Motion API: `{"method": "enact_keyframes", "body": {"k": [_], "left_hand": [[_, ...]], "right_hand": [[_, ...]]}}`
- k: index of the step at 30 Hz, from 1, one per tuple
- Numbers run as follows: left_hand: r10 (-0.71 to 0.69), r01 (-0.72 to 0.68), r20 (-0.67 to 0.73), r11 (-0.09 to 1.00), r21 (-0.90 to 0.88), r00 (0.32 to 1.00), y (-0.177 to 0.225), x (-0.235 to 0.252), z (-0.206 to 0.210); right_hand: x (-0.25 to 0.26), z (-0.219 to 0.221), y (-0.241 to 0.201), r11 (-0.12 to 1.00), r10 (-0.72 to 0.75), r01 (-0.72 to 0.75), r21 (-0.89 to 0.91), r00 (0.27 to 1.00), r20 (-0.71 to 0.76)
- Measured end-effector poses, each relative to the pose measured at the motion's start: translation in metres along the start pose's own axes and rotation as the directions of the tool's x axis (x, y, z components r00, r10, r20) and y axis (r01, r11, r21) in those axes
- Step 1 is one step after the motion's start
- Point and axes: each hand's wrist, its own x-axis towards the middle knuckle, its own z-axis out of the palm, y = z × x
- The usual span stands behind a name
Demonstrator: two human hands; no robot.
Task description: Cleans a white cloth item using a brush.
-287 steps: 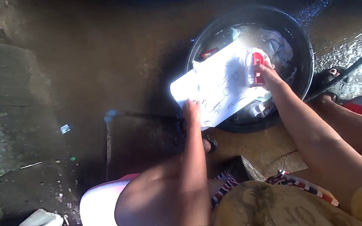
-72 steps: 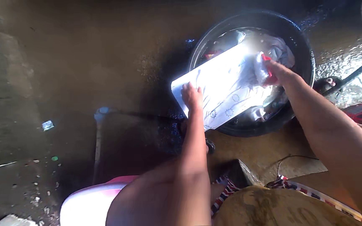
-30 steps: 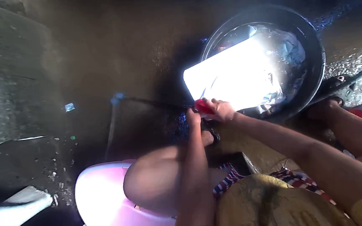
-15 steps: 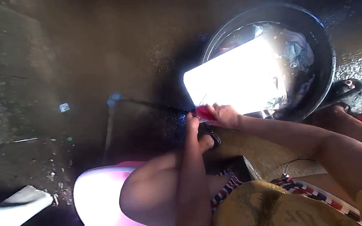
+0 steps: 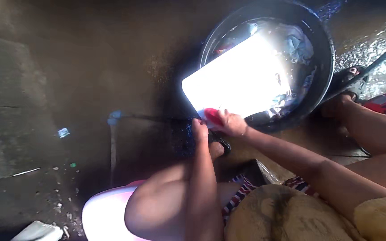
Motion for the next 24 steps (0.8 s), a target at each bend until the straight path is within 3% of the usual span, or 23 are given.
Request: {"method": "enact_keyframes", "body": {"k": [3,5,7,9,11,13,15,18,21,23,24], "left_hand": [[0.010,-0.008,-0.024,0.997,0.077,1.000,0.005,-0.001,0.002],[0.010,-0.008,-0.016,0.997,0.081,1.000,0.005,0.000,0.001],[0.009,-0.008,-0.013,0.997,0.071,1.000,0.003,0.002,0.001],[-0.010,0.010,-0.006,0.997,0.075,1.000,0.004,0.003,0.002],[-0.017,0.017,-0.001,0.997,0.075,1.000,0.005,0.004,0.002],[-0.025,0.024,0.013,0.999,0.047,1.000,0.006,0.005,0.000],[-0.029,0.027,0.031,0.998,0.054,0.999,0.007,0.006,-0.003],[0.000,-0.005,0.019,0.971,0.240,1.000,0.018,0.007,-0.006],[0.134,-0.092,-0.023,0.781,0.618,0.991,0.058,-0.014,0.001],[0.308,-0.254,0.047,0.678,0.690,0.950,0.088,-0.036,0.021],[0.370,-0.360,0.134,0.654,0.665,0.919,0.105,-0.049,0.037]], "right_hand": [[-0.005,-0.048,0.077,0.964,0.267,-0.265,0.036,0.953,-0.141],[-0.004,-0.087,0.129,0.867,0.496,-0.487,0.107,0.819,-0.289],[-0.001,-0.109,0.151,0.765,0.638,-0.619,0.177,0.692,-0.338],[0.001,-0.105,0.132,0.756,0.651,-0.615,0.224,0.673,-0.352],[-0.003,-0.069,0.081,0.858,0.514,-0.479,0.188,0.794,-0.324],[-0.011,-0.013,0.024,0.968,0.247,-0.230,0.099,0.947,-0.207],[-0.015,0.005,-0.001,0.992,0.112,-0.111,0.053,0.994,-0.014],[-0.009,-0.040,0.049,0.950,0.294,-0.285,0.128,0.954,-0.062],[-0.013,-0.085,0.129,0.849,0.523,-0.470,0.241,0.814,-0.251],[-0.025,-0.101,0.172,0.734,0.651,-0.469,0.491,0.694,-0.308],[-0.030,-0.102,0.193,0.650,0.697,-0.369,0.664,0.638,-0.328]]}}
